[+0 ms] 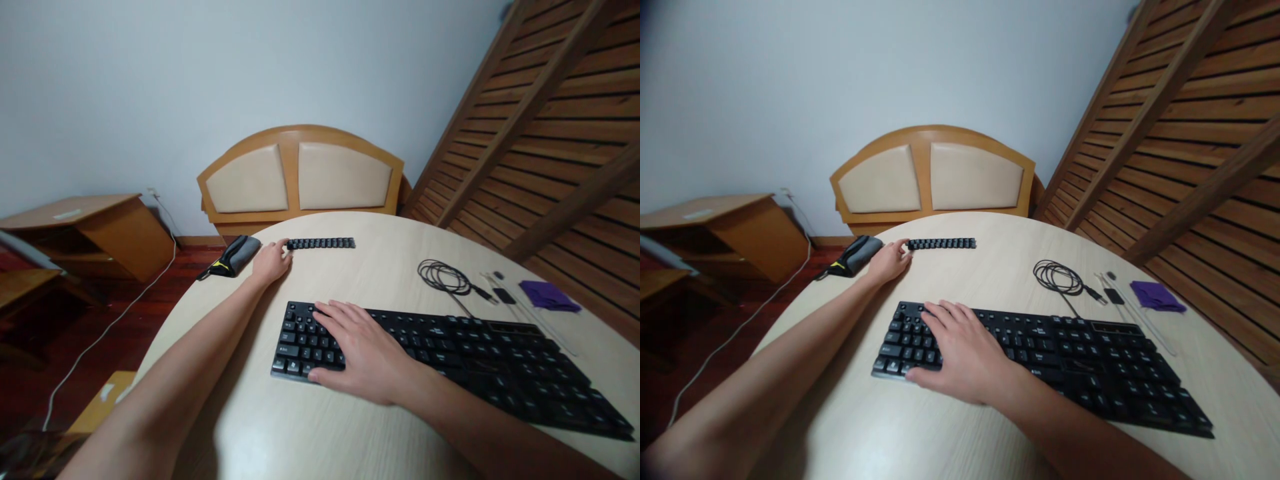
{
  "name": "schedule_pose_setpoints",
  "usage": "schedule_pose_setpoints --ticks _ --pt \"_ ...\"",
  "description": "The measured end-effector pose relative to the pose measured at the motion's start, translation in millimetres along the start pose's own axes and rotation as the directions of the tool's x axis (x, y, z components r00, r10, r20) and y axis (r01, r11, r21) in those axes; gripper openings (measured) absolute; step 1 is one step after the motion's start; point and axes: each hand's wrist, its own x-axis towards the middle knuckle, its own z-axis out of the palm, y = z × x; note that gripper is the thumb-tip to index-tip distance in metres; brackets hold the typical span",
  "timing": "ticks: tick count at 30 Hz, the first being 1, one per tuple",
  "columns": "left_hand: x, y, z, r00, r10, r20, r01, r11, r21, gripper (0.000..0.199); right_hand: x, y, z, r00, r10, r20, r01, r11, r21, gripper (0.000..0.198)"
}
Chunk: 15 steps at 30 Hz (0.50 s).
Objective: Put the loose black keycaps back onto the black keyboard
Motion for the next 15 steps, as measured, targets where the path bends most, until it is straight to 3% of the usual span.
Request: schedule_pose_setpoints --ticks 9,15 --pt "10.1 2.4 7.0 0.997 -0.078 0.001 0.078 0.997 0.025 0.037 -0.3 -0.1 0.3 1.000 -0.001 -0.008 0.001 1.000 -0.001 0.089" --pt "-4.6 -5.2 -3.8 0.995 -0.095 -0.004 0.095 0.995 0.000 0.026 -0.4 0.3 0.6 1.000 -0.003 -0.009 0.003 1.000 -0.009 0.088"
